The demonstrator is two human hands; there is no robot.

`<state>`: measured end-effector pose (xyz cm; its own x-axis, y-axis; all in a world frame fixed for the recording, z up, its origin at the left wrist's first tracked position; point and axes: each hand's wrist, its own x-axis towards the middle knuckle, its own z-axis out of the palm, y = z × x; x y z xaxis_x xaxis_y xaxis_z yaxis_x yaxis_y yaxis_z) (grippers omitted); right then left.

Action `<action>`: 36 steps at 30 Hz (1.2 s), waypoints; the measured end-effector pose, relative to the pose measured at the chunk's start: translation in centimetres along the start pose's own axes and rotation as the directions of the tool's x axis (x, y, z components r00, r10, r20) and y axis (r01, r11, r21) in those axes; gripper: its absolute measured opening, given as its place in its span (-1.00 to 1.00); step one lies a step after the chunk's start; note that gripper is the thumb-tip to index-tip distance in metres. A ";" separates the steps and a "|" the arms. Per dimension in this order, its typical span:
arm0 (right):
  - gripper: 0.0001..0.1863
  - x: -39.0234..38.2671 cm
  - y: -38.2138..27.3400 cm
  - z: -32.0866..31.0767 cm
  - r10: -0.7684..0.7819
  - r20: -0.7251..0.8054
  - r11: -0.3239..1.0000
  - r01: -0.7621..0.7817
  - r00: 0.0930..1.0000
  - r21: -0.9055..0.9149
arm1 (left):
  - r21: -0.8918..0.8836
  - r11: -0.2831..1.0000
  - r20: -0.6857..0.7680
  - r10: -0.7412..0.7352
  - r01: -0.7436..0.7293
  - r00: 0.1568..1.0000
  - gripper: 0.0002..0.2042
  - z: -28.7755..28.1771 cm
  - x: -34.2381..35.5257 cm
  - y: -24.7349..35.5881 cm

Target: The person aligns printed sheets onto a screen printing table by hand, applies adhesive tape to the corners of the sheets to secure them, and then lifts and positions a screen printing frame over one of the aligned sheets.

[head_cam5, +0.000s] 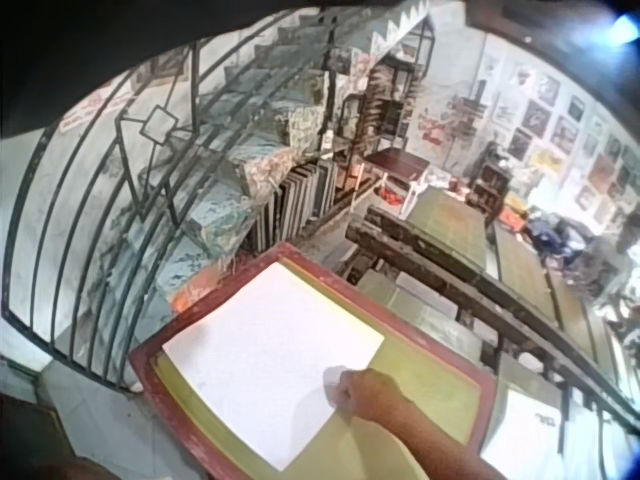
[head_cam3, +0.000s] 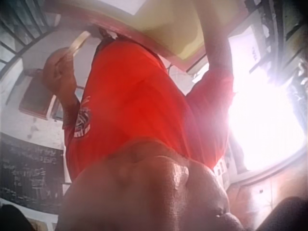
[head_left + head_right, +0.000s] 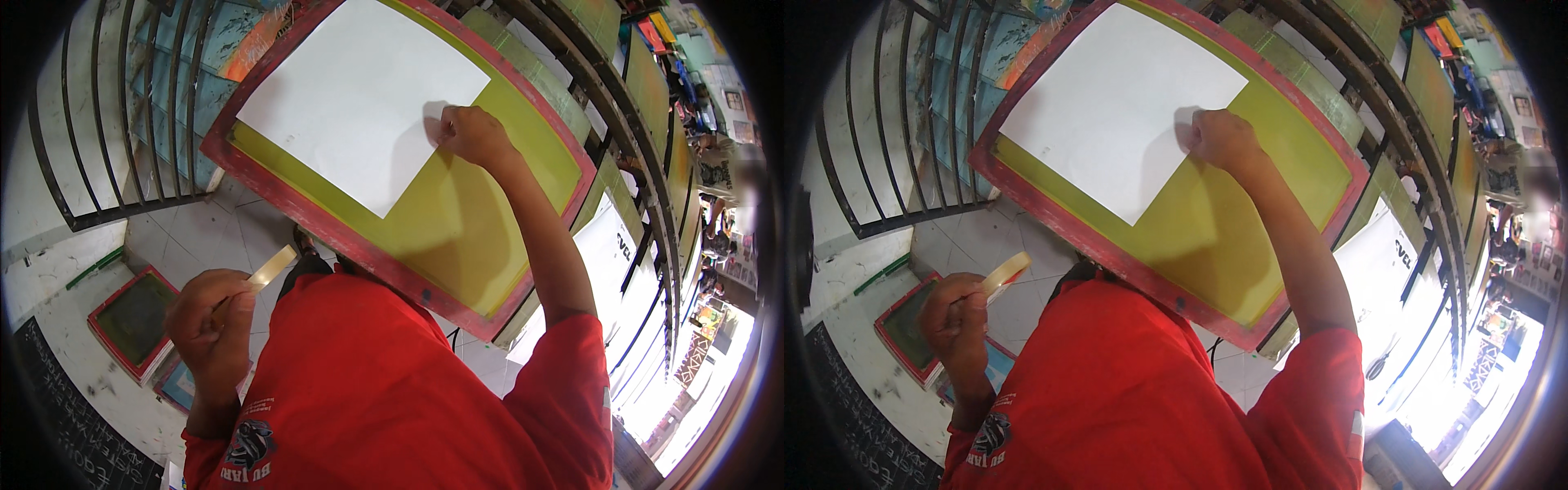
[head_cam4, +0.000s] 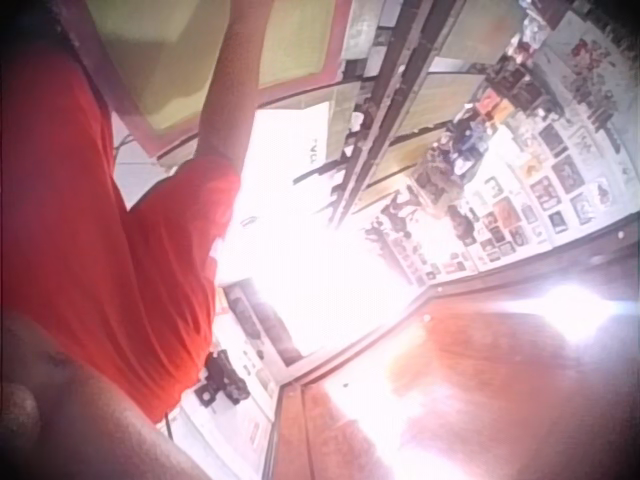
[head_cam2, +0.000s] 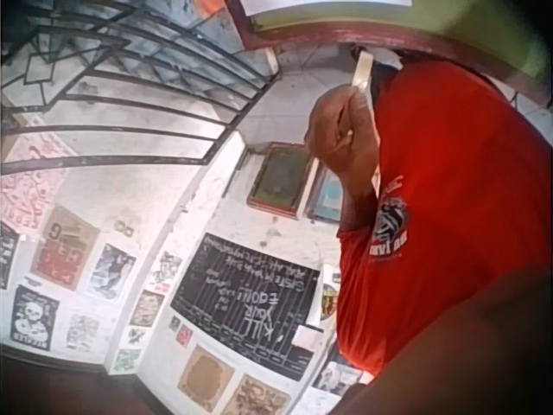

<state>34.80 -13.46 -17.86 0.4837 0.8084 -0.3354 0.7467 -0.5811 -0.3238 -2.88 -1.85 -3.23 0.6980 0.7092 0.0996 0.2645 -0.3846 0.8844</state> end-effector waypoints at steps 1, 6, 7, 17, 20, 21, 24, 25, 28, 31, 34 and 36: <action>-0.64 -0.1 -0.4 -0.1 0.042 -0.050 0.998 -0.044 0.998 -0.048 | -0.004 1.000 -0.004 0.001 -0.001 1.000 -0.92 -0.1 0.0 -0.1; -0.39 0.6 0.6 -0.6 0.122 -0.088 0.980 -0.134 0.989 -0.150 | -0.024 0.997 0.028 -0.066 0.067 0.997 -0.94 -0.7 -0.2 -0.1; -0.36 0.8 1.7 -0.4 0.113 -0.091 0.985 -0.124 0.989 -0.122 | -0.027 0.996 0.035 -0.083 0.084 0.996 -0.94 -0.8 -0.2 -0.2; -0.44 -3.2 -0.3 2.9 0.401 -0.224 0.909 -0.356 0.888 0.216 | -0.144 0.989 0.161 0.043 -0.020 0.986 -0.97 -3.1 -0.9 -2.7; -0.40 -6.5 -2.9 3.1 0.428 -0.252 0.900 -0.385 0.868 0.202 | -0.172 0.985 0.236 0.074 -0.033 0.969 -0.98 -4.2 -0.3 -3.6; -0.43 -8.0 -3.7 3.2 0.406 -0.295 0.902 -0.326 0.865 0.284 | -0.183 0.982 0.261 0.099 -0.052 0.960 -0.98 -4.4 -0.1 -3.8; -0.53 -14.0 -7.7 4.6 0.387 -0.339 0.815 -0.145 0.858 0.561 | -0.227 0.965 0.275 0.192 -0.131 0.942 -0.97 -4.3 0.1 -4.3; -0.58 -16.2 -10.5 5.1 0.388 -0.293 0.731 -0.098 0.874 0.676 | -0.255 0.953 0.336 0.247 -0.165 0.909 -0.97 -4.0 0.2 -4.4; -0.61 -21.9 -19.4 7.2 0.147 -0.354 0.443 0.258 0.924 0.858 | -0.327 0.906 0.523 0.411 -0.270 0.747 -0.96 -2.4 0.5 -4.4; -0.67 -25.0 -23.7 9.5 0.117 -0.572 0.596 0.404 0.812 0.694 | -0.377 0.922 0.785 0.370 -0.090 0.497 -0.96 -0.7 -0.3 -3.8; -0.73 -27.9 -24.6 12.0 0.221 -0.507 0.567 0.313 0.833 0.762 | -0.322 0.917 0.931 0.260 0.236 0.257 -0.93 1.6 -2.0 -4.1; -0.82 -30.8 -25.2 12.2 0.342 -0.384 0.411 0.231 0.858 0.882 | -0.291 0.910 0.955 0.257 0.295 0.148 -0.92 3.2 -2.6 -4.0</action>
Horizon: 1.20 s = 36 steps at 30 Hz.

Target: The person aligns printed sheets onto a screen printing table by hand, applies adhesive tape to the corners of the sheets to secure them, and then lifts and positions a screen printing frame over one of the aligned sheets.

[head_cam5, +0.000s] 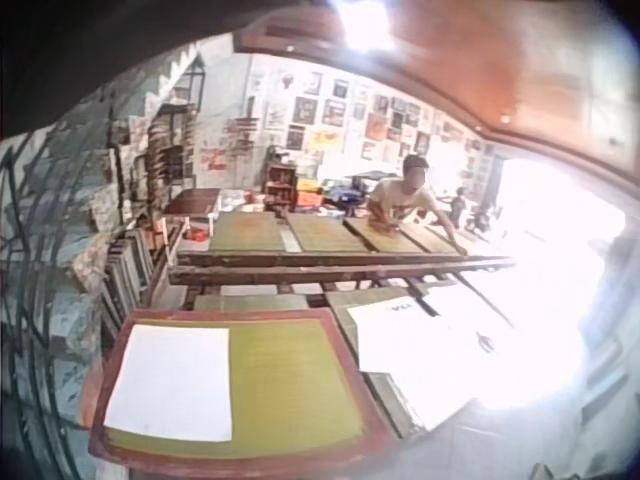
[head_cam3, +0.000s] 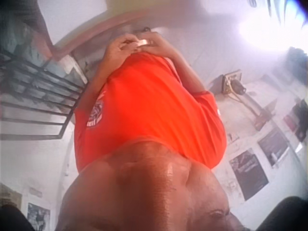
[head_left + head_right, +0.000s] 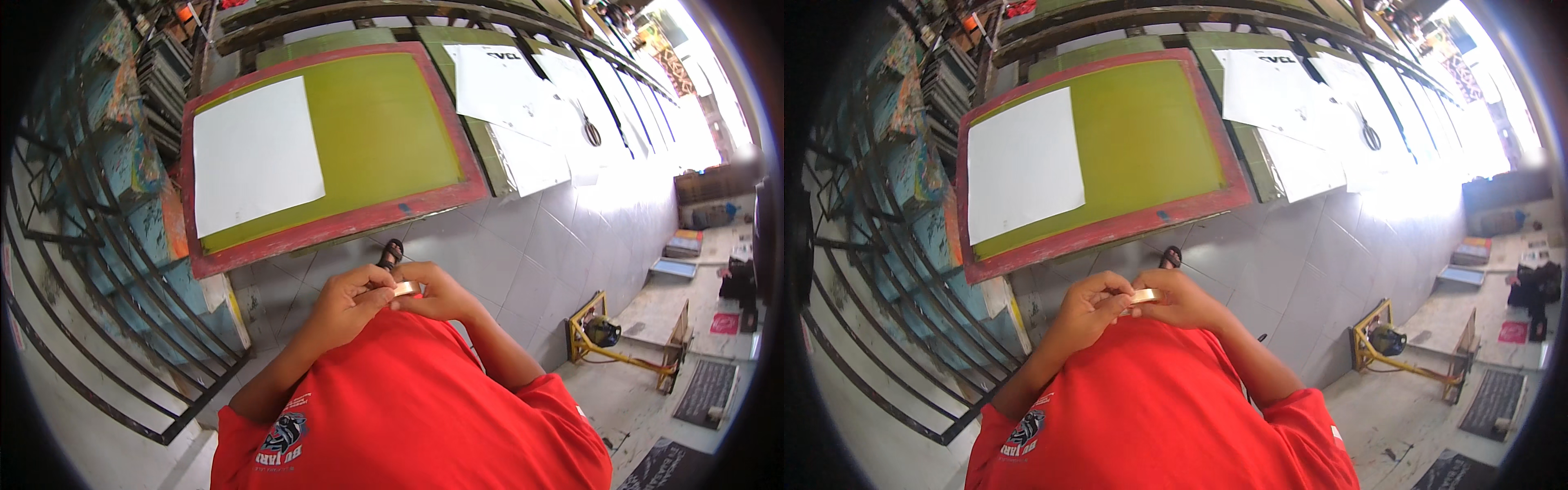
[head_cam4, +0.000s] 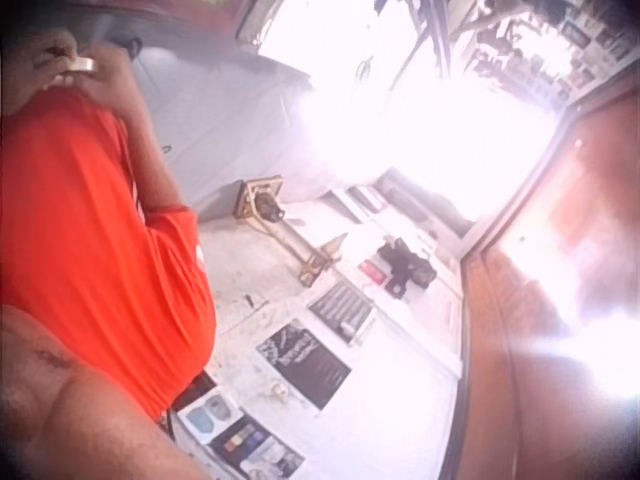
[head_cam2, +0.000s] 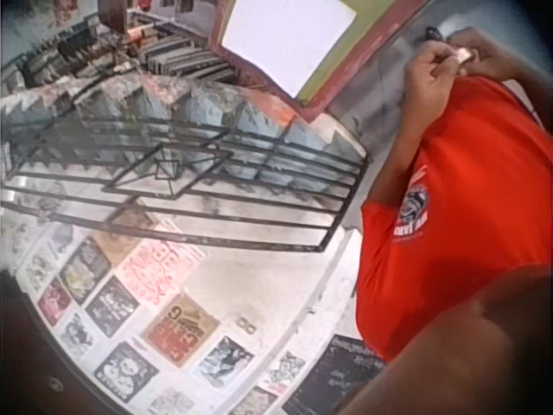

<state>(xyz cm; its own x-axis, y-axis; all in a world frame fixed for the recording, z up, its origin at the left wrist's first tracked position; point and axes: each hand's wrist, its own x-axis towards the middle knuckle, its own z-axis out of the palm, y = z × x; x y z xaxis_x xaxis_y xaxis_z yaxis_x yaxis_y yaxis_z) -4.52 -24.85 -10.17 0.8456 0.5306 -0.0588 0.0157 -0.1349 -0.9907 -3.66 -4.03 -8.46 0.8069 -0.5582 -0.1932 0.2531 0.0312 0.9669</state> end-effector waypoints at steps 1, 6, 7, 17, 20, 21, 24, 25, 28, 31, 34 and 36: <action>-0.82 -1.1 0.2 -0.7 -0.008 -0.023 0.999 0.007 1.000 -0.032 | -0.006 1.000 0.037 0.019 -0.019 0.999 -0.91 0.4 0.8 -0.4; -0.81 -4.5 1.1 -4.4 0.066 -0.184 0.991 -0.043 0.981 0.129 | 0.060 0.995 0.096 0.070 -0.076 0.993 -0.85 3.1 4.9 -0.3; -0.80 -5.0 1.3 -5.6 0.072 -0.211 0.994 -0.053 0.975 0.098 | 0.123 0.984 0.091 0.119 -0.130 0.989 -0.83 3.8 6.0 -0.4; -0.74 -7.5 0.7 -22.0 0.125 -0.376 0.907 -0.260 0.918 -0.332 | 0.720 0.603 0.150 0.348 -0.344 0.925 -0.50 11.3 18.6 -0.6; -0.73 -7.6 2.1 -25.2 0.103 -0.326 0.921 -0.213 0.940 -0.325 | 0.792 0.465 0.176 0.446 -0.395 0.878 -0.42 12.2 21.3 -1.5; -0.73 -7.6 2.4 -26.0 0.083 -0.309 0.927 -0.187 0.948 -0.326 | 0.790 0.536 0.066 0.410 -0.298 0.910 -0.42 12.2 21.8 -1.6; -0.72 -7.8 2.9 -28.5 0.137 -0.311 0.906 -0.246 0.941 -0.345 | 0.701 0.709 -0.187 0.290 -0.079 0.939 -0.40 11.9 22.5 -1.1; -0.72 -7.9 3.1 -29.2 0.129 -0.323 0.896 -0.250 0.937 -0.368 | 0.658 0.751 -0.227 0.263 -0.051 0.938 -0.40 11.6 22.5 -0.9; -0.72 -7.7 4.1 -30.9 0.072 -0.388 0.845 -0.263 0.919 -0.465 | 0.603 0.797 -0.318 0.220 0.018 0.922 -0.42 10.7 21.5 -1.0; -0.73 -7.4 7.0 -32.1 -0.075 -0.502 0.730 -0.295 0.862 -0.616 | 0.595 0.802 -0.372 0.215 0.054 0.903 -0.45 9.8 19.9 -2.1; -0.74 -7.4 12.0 -33.3 -0.207 -0.579 0.613 -0.356 0.789 -0.705 | 0.578 0.809 -0.444 0.199 0.110 0.874 -0.49 8.9 17.6 -2.8; -0.74 -7.2 14.3 -33.6 -0.245 -0.572 0.548 -0.376 0.783 -0.748 | 0.553 0.819 -0.500 0.178 0.154 0.847 -0.51 7.8 15.9 -3.6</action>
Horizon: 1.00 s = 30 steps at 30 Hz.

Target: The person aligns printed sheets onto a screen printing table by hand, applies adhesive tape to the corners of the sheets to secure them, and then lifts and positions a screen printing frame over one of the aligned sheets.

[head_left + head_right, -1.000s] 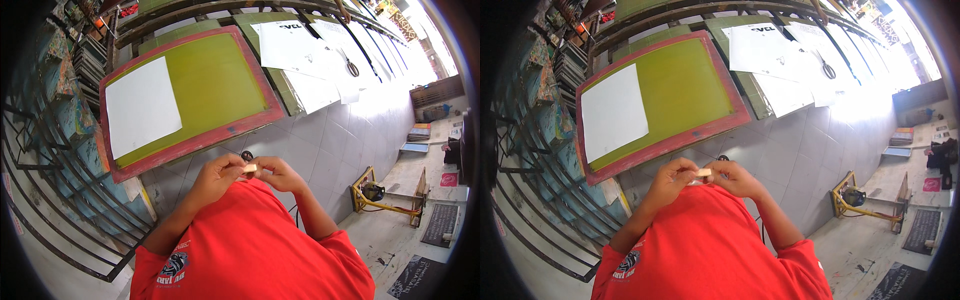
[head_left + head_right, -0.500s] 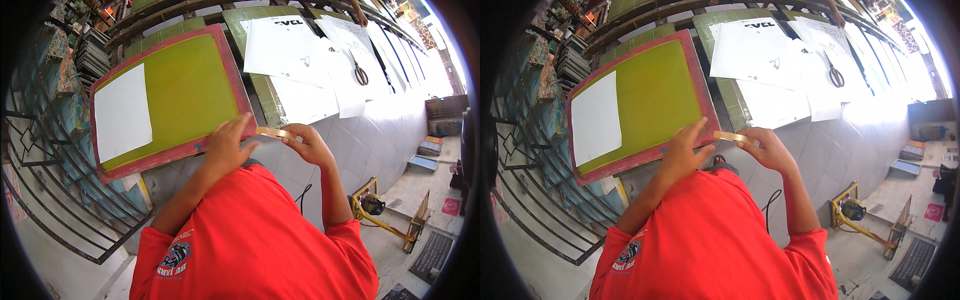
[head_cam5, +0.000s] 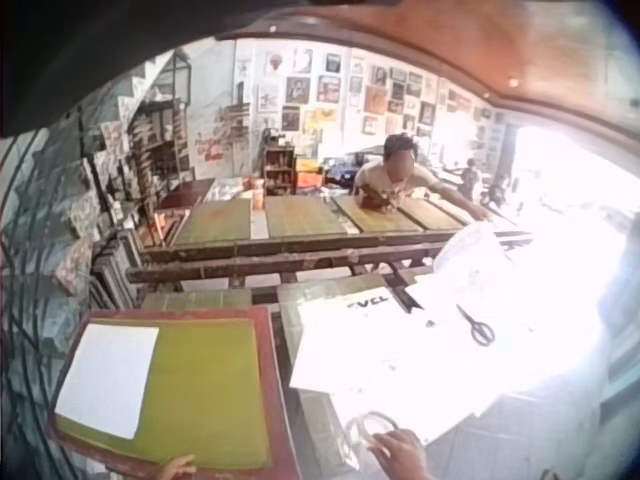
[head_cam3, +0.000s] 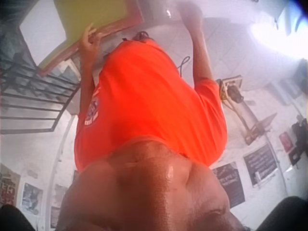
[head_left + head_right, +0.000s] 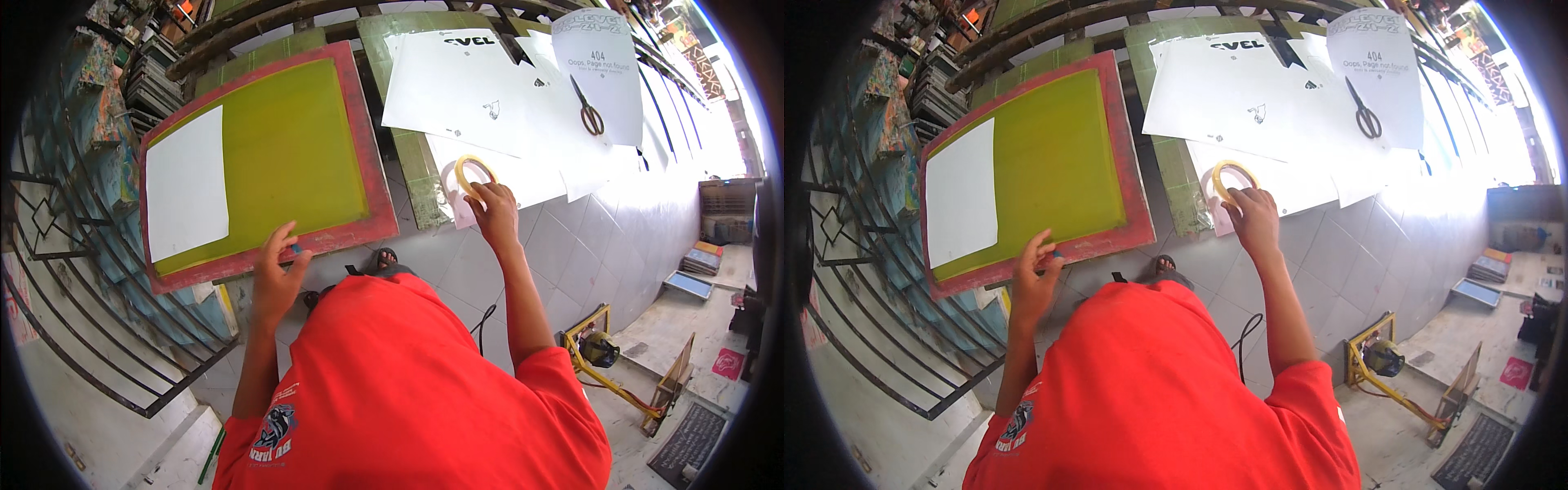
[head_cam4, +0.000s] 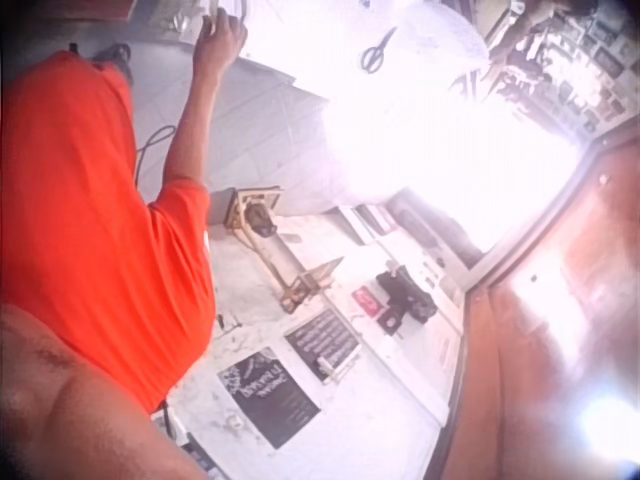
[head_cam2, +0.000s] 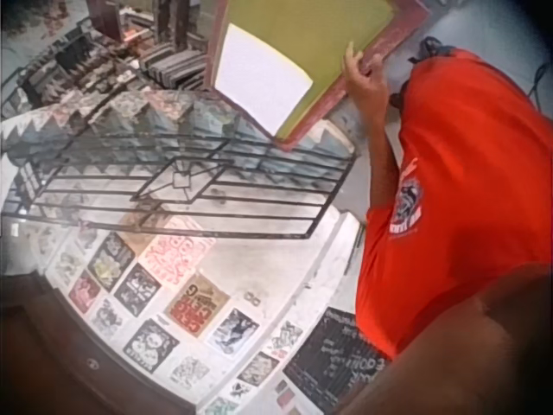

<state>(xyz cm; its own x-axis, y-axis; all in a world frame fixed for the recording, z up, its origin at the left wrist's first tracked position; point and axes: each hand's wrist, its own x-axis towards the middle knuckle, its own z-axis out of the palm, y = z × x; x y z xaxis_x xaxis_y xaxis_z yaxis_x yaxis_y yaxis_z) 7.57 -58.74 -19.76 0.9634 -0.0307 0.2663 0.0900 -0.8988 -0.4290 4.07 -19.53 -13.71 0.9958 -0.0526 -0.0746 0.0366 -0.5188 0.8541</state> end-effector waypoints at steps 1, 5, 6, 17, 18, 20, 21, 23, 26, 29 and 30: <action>-0.74 0.0 0.3 0.6 -0.015 -0.012 0.999 0.014 1.000 -0.033 | 0.000 1.000 -0.020 -0.028 0.028 0.999 -0.53 -0.7 -0.5 -0.9; -0.73 -0.3 0.6 2.1 -0.053 0.026 0.995 0.055 0.998 -0.086 | 0.032 0.997 -0.124 -0.064 0.069 0.990 -0.57 -2.5 -2.1 -2.8; -0.73 -0.5 0.7 2.4 -0.069 0.029 0.992 0.072 0.997 -0.101 | 0.039 0.996 -0.129 -0.075 0.081 0.989 -0.57 -2.9 -2.4 -3.0; -0.60 -0.2 -0.6 1.9 -0.060 0.078 0.998 0.063 0.995 -0.024 | 0.063 0.990 -0.273 -0.104 0.126 0.956 -0.59 -7.9 -5.4 -7.2; -0.57 -0.4 -1.2 1.3 -0.012 0.080 1.000 0.012 0.997 0.007 | 0.074 0.988 -0.315 -0.103 0.132 0.944 -0.60 -8.9 -5.6 -7.6; -0.59 -0.8 -2.3 1.3 0.052 -0.034 0.998 -0.050 0.998 0.049 | 0.059 0.987 -0.418 -0.114 0.152 0.901 -0.60 -11.9 -6.0 -9.8; -0.61 -0.8 -3.2 1.0 0.120 -0.029 0.981 -0.114 0.992 0.154 | 0.056 0.985 -0.470 -0.119 0.164 0.875 -0.60 -13.6 -6.2 -11.0; -0.61 -1.1 -5.1 1.5 0.142 -0.093 0.960 -0.114 0.985 0.257 | 0.061 0.981 -0.583 -0.113 0.182 0.805 -0.58 -17.6 -6.1 -13.3; -0.52 -0.5 -10.1 3.8 0.203 0.004 0.897 -0.187 0.979 0.400 | 0.090 0.970 -0.695 -0.103 0.228 0.712 -0.56 -24.6 -5.8 -18.1; -0.43 0.5 -13.5 6.9 0.264 0.067 0.893 -0.271 0.962 0.359 | 0.055 0.941 -0.730 -0.189 0.333 0.657 -0.57 -30.1 -5.0 -25.0; -0.41 1.1 -13.5 8.2 0.293 0.085 0.899 -0.305 0.952 0.314 | 0.012 0.933 -0.713 -0.244 0.360 0.658 -0.57 -31.5 -4.6 -26.9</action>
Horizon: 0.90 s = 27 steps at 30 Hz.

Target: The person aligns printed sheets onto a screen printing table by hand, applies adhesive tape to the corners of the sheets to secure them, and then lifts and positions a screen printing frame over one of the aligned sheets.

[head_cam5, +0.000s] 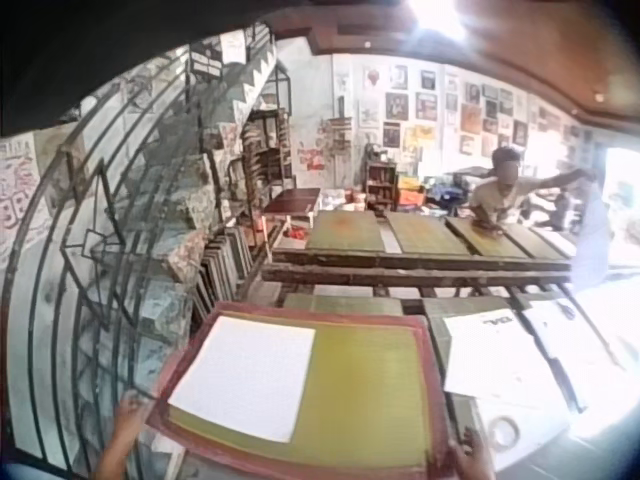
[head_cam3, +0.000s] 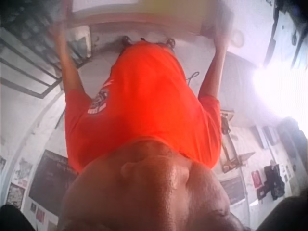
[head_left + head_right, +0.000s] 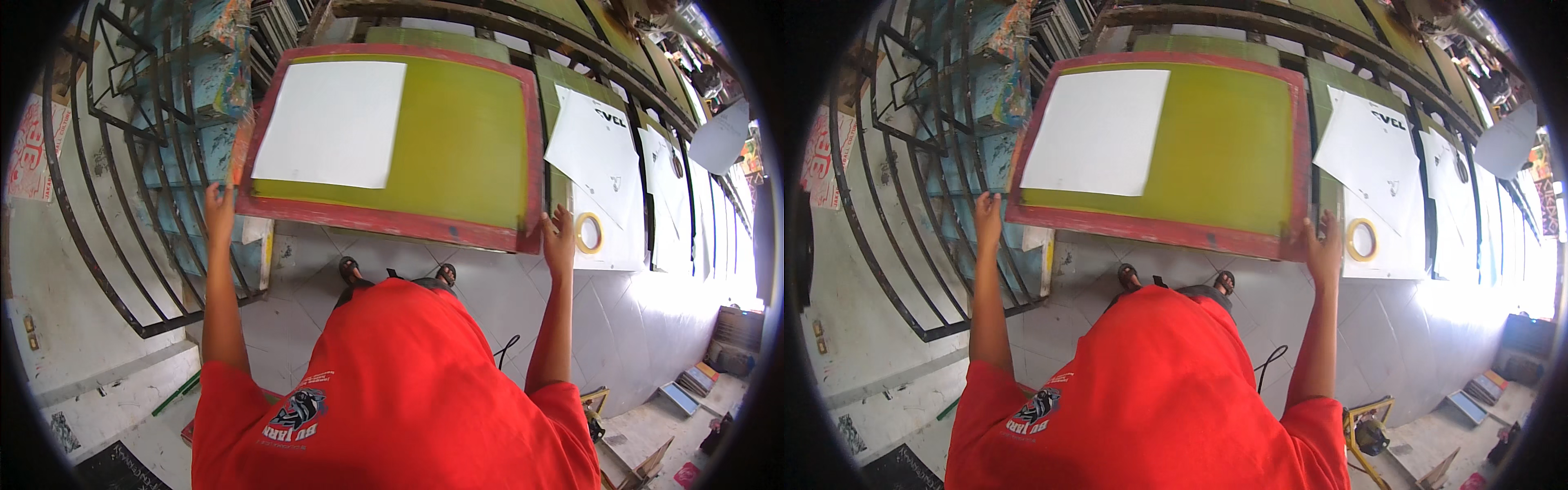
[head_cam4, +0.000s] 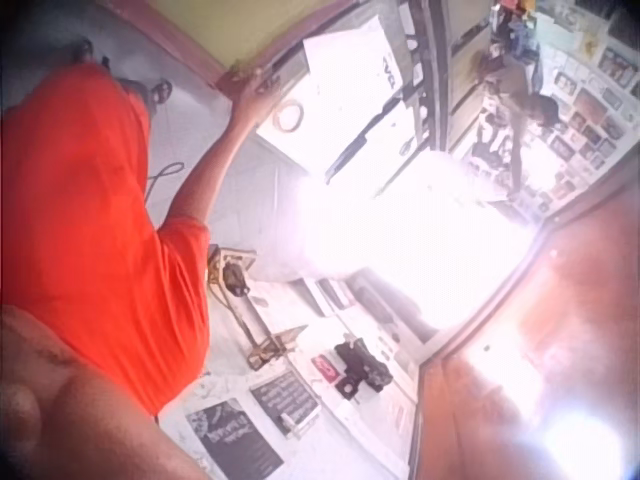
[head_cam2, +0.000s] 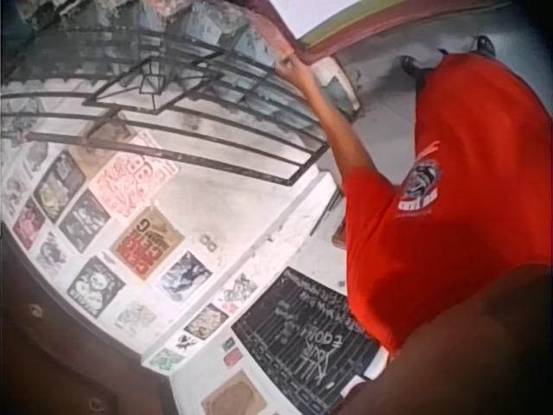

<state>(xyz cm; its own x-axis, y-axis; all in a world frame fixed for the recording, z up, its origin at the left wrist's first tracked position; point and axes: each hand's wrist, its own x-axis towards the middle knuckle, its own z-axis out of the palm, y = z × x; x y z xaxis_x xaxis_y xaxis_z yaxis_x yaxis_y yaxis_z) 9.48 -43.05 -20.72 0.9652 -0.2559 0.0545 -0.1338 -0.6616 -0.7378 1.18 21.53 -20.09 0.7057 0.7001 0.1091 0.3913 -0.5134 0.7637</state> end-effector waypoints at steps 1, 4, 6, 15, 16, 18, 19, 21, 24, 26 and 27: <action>-0.38 0.5 0.4 1.2 0.038 0.006 0.998 -0.038 0.999 -0.048 | -0.008 0.999 0.032 -0.052 0.052 0.998 -0.58 -0.1 1.8 -1.7; -0.40 2.2 1.4 3.1 0.120 0.030 0.990 -0.117 0.992 -0.080 | -0.172 0.985 0.316 0.036 0.020 0.948 -0.57 1.6 5.7 -4.2; -0.42 2.3 -0.2 3.4 0.160 0.084 0.986 -0.155 0.983 -0.069 | -0.248 0.961 0.447 0.003 0.121 0.895 -0.50 3.6 6.2 -3.4; -0.53 2.3 -1.7 3.2 0.405 0.107 0.900 -0.416 0.908 0.128 | -0.075 0.980 0.314 -0.155 0.187 0.937 -0.32 6.7 7.5 -2.5; -0.56 1.6 -3.5 2.9 0.376 0.107 0.902 -0.390 0.920 0.186 | -0.091 0.970 0.296 -0.190 0.226 0.936 -0.31 5.7 7.5 -3.1; -0.59 0.3 -5.7 1.6 0.356 0.192 0.885 -0.396 0.914 0.246 | -0.132 0.965 0.239 -0.192 0.227 0.952 -0.35 4.5 7.7 -5.0; -0.60 0.1 -6.8 0.9 0.343 0.230 0.874 -0.399 0.911 0.279 | -0.178 0.961 0.237 -0.169 0.214 0.957 -0.36 3.8 7.8 -5.4; -0.58 -0.4 -8.0 -0.3 0.230 0.325 0.850 -0.352 0.917 0.391 | -0.251 0.948 0.246 -0.131 0.194 0.960 -0.39 1.8 7.9 -6.4; -0.63 -1.7 -14.9 -0.3 -0.032 0.367 0.951 -0.085 0.930 0.297 | -0.302 0.918 0.317 -0.159 0.258 0.935 -0.44 -1.1 8.7 -9.0; -0.67 -2.5 -20.8 0.2 0.152 0.385 0.849 -0.320 0.910 0.421 | -0.315 0.900 0.319 -0.198 0.301 0.927 -0.41 -1.8 10.2 -11.5; -0.65 -2.6 -22.8 0.5 0.118 0.398 0.854 -0.298 0.910 0.427 | -0.320 0.881 0.336 -0.239 0.349 0.911 -0.39 -1.8 11.0 -12.8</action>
<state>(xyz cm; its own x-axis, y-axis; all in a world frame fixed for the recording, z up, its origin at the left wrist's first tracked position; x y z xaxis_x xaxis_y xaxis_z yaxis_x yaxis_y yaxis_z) 10.15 -26.94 -4.38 0.9518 -0.0307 -0.3053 -0.3055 -0.1879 -0.9335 2.85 36.73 -27.53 0.7479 0.5938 -0.2966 0.4016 -0.0491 0.9145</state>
